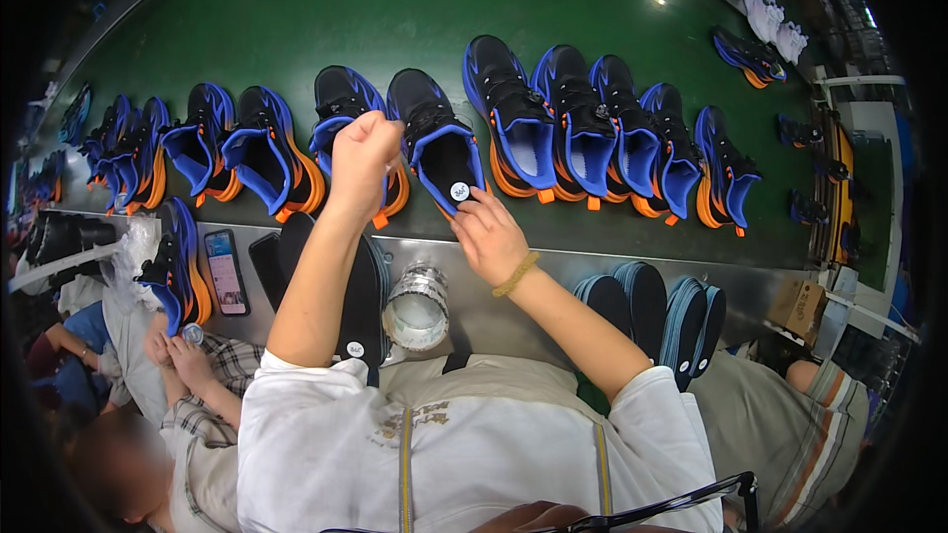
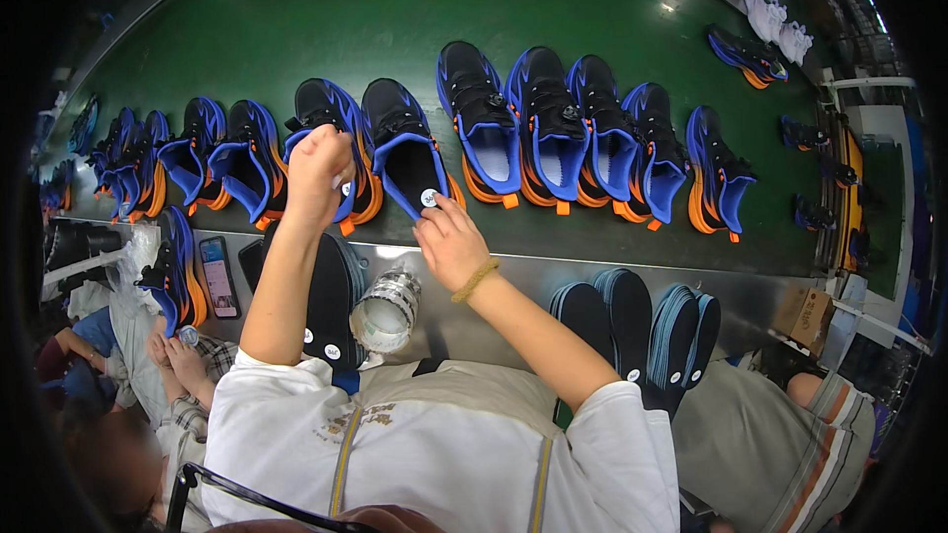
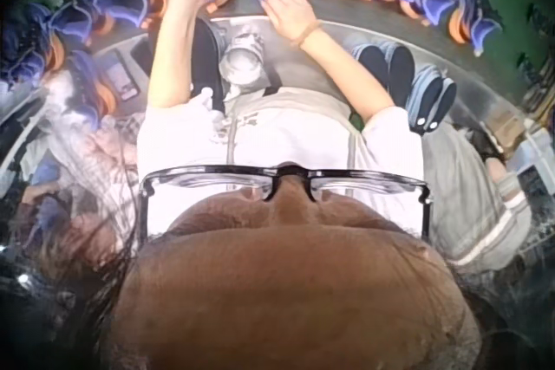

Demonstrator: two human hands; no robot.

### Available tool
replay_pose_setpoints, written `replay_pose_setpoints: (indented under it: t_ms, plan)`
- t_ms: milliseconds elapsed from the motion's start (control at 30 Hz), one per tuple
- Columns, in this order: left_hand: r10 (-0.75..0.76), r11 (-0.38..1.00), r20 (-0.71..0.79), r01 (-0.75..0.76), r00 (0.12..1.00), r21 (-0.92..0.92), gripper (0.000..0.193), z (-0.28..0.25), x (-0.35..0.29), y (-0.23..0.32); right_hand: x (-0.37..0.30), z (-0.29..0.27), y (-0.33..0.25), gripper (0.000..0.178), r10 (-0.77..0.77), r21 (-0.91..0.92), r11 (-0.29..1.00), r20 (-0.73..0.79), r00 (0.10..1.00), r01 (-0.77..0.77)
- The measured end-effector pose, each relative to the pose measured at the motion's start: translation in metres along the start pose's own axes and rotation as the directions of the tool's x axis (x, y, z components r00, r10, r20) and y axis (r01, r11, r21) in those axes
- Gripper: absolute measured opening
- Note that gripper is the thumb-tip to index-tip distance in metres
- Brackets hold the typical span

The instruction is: The person takes blue insoles from a stack and inserts them into black and blue athletic shoes arranged on a conveyor belt.

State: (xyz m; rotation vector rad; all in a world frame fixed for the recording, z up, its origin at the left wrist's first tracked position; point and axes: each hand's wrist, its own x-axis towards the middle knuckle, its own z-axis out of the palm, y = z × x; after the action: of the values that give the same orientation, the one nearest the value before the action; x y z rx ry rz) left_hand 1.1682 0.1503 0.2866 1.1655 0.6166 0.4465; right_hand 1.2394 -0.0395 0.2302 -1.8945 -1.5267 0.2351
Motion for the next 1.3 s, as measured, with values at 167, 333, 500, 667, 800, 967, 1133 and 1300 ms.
replay_pose_setpoints:
  t_ms: [167, 333, 500, 667, 800, 967, 1133, 1300]
  plan:
    - [0.375, -0.098, 0.311, -0.297, 0.873, 0.95, 0.04, 0.026, 0.015, -0.022, -0.013, -0.025, -0.022, 0.017, 0.063, 0.044, 0.997, 0.028, 0.998, -0.064]
    - [0.216, -0.465, 0.512, -0.373, 0.832, 0.803, 0.021, 0.012, 0.046, -0.012, -0.04, -0.069, -0.003, 0.019, 0.042, -0.047, 0.998, -0.09, 0.995, -0.047]
    - [-0.185, -0.222, 0.428, -0.462, 0.885, 0.859, 0.029, -0.008, 0.041, 0.026, -0.041, -0.106, 0.052, 0.032, 0.215, -0.264, 0.93, -0.177, 0.961, -0.256]
    - [0.039, 0.174, 0.331, -0.332, 0.943, 0.927, 0.04, -0.014, 0.017, 0.072, -0.025, -0.106, 0.108, 0.034, 0.279, -0.46, 0.86, 0.058, 0.958, -0.222]
    - [0.022, -0.31, 0.204, -0.188, 0.979, 0.932, 0.056, -0.045, 0.001, 0.044, -0.009, -0.113, 0.114, 0.028, 0.275, -0.594, 0.796, 0.186, 0.943, -0.115]
    - [0.222, -0.659, 0.214, -0.016, 0.951, 0.752, 0.026, -0.073, 0.02, -0.005, -0.031, -0.143, 0.142, 0.03, 0.343, -0.667, 0.725, 0.132, 0.93, -0.172]
    - [0.052, -0.488, 0.154, -0.11, 0.987, 0.866, 0.011, -0.069, 0.043, 0.005, -0.076, -0.182, 0.156, 0.035, 0.501, -0.651, 0.642, -0.043, 0.864, -0.405]
    - [-0.171, -0.455, 0.078, -0.149, 0.982, 0.878, 0.015, -0.064, 0.037, 0.034, -0.152, -0.197, 0.116, 0.045, 0.363, -0.462, 0.804, -0.115, 0.925, -0.374]
